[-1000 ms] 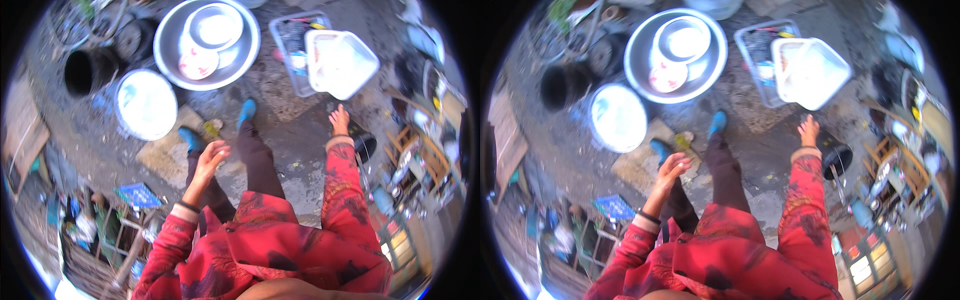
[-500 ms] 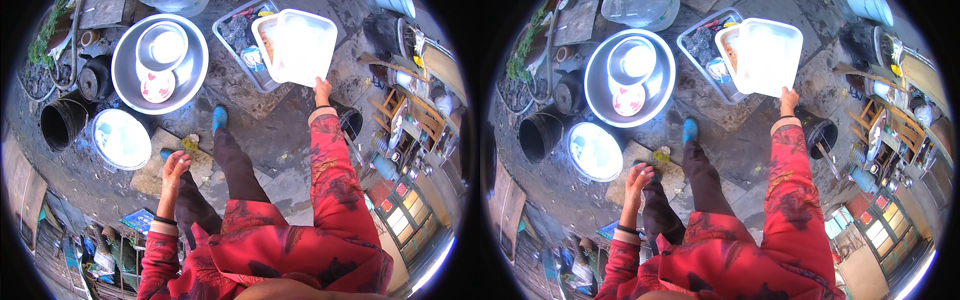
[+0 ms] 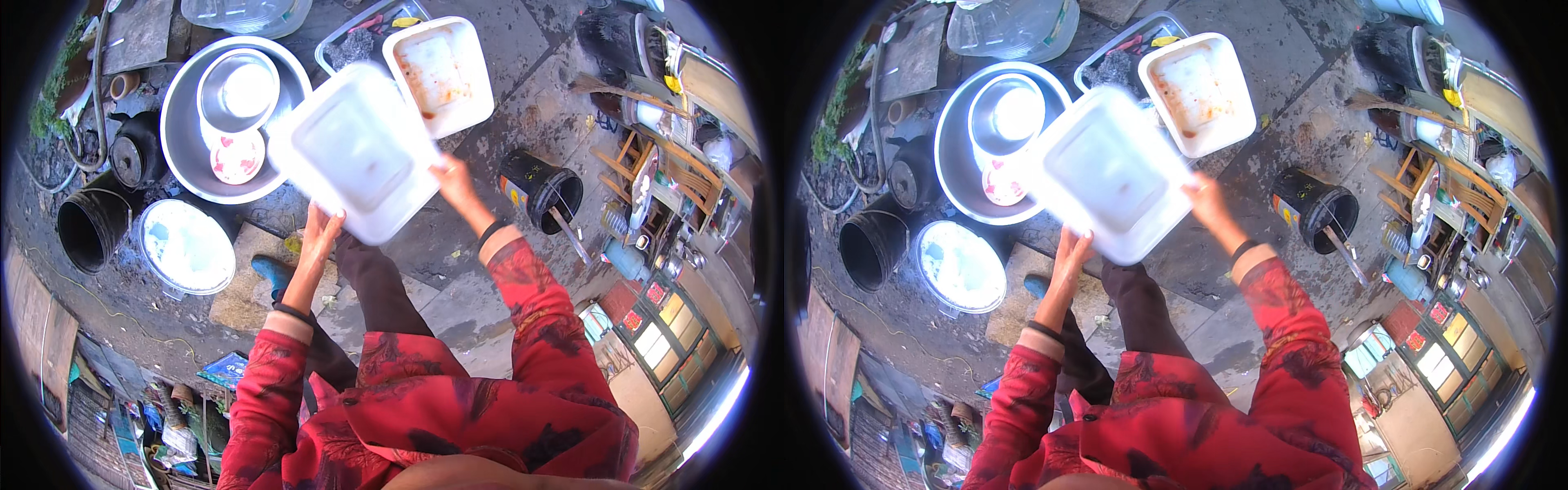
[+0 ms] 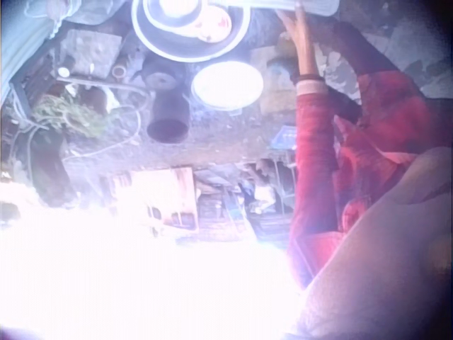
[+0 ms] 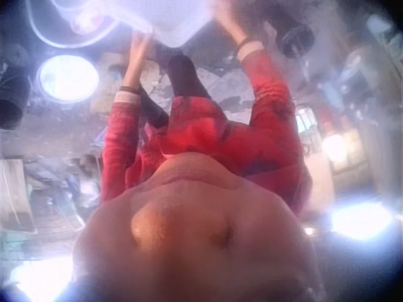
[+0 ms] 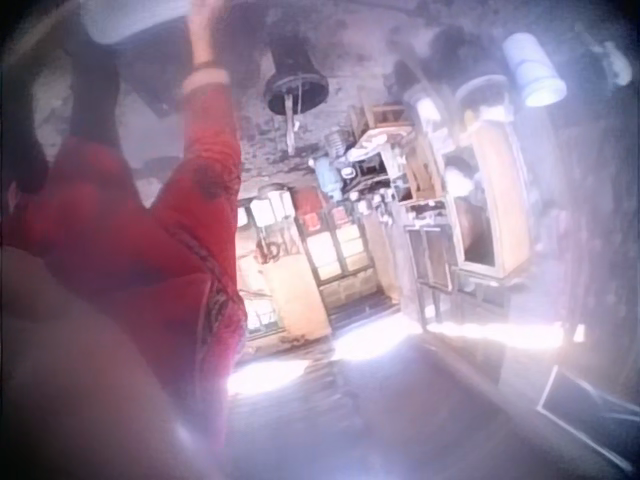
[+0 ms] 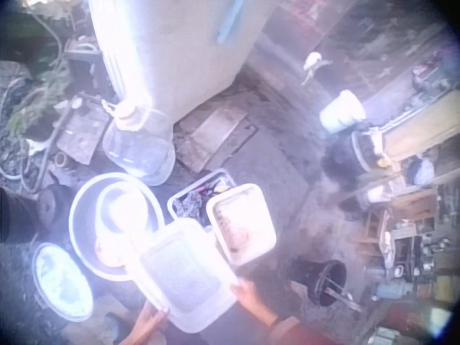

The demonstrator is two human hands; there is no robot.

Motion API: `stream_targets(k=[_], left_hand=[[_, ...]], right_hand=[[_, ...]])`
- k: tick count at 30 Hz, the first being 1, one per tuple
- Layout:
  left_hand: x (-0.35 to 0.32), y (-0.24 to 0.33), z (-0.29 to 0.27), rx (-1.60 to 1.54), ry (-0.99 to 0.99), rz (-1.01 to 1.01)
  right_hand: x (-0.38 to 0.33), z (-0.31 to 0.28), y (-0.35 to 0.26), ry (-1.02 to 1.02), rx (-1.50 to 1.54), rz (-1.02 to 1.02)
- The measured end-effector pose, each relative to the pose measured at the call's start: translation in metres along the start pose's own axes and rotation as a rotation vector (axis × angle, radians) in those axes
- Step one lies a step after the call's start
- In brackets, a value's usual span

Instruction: The person washes dishes outdoors using a bucket of water and a sponge. They scrub a metal bowl, a plate, and a plastic container, rinsing each item in the bucket before placing it aside.

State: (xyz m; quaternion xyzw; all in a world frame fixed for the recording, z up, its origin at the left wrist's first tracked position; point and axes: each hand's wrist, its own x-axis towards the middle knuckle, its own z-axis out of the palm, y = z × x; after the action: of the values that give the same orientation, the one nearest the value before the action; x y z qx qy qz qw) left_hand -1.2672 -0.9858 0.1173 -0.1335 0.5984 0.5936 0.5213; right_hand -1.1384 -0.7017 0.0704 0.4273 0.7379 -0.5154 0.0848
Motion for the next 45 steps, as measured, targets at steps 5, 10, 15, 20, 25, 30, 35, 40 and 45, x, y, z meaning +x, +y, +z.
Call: stream_targets(k=[5, 10, 15, 20, 25, 30, 35, 40, 45], left_hand=[[0.014, -0.021, -0.026, -0.132, 0.281, -0.063], [0.002, -0.028, -0.061, -0.1, 0.286, -0.109], [-0.012, -0.039, -0.081, -0.118, 0.337, -0.23], [-0.029, -0.058, -0.106, -0.183, 0.38, -0.287], [-0.044, -0.071, -0.128, -0.182, 0.406, -0.315], [-0.051, -0.082, -0.148, -0.206, 0.508, -0.268], [-0.057, -0.093, -0.172, -0.2, 0.498, -0.276], [-0.087, -0.129, -0.204, -0.264, 0.643, -0.11], [-0.139, -0.175, -0.276, -0.36, 0.868, -0.043]], right_hand=[[0.008, 0.0, -0.024, -0.213, -0.011, -0.2], [0.146, -0.096, 0.006, 0.513, -0.388, -0.129], [0.223, -0.116, 0.034, 0.309, -0.64, 0.086], [0.24, -0.128, 0.035, 0.212, -0.671, 0.157], [0.218, -0.134, 0.02, 0.235, -0.522, 0.026], [0.152, -0.12, -0.007, 0.328, -0.116, -0.019], [0.067, -0.065, -0.017, 0.366, -0.101, -0.047], [0.004, 0.039, -0.038, 0.074, 0.106, 0.129], [-0.034, 0.163, -0.078, -0.217, -0.091, 0.113]])
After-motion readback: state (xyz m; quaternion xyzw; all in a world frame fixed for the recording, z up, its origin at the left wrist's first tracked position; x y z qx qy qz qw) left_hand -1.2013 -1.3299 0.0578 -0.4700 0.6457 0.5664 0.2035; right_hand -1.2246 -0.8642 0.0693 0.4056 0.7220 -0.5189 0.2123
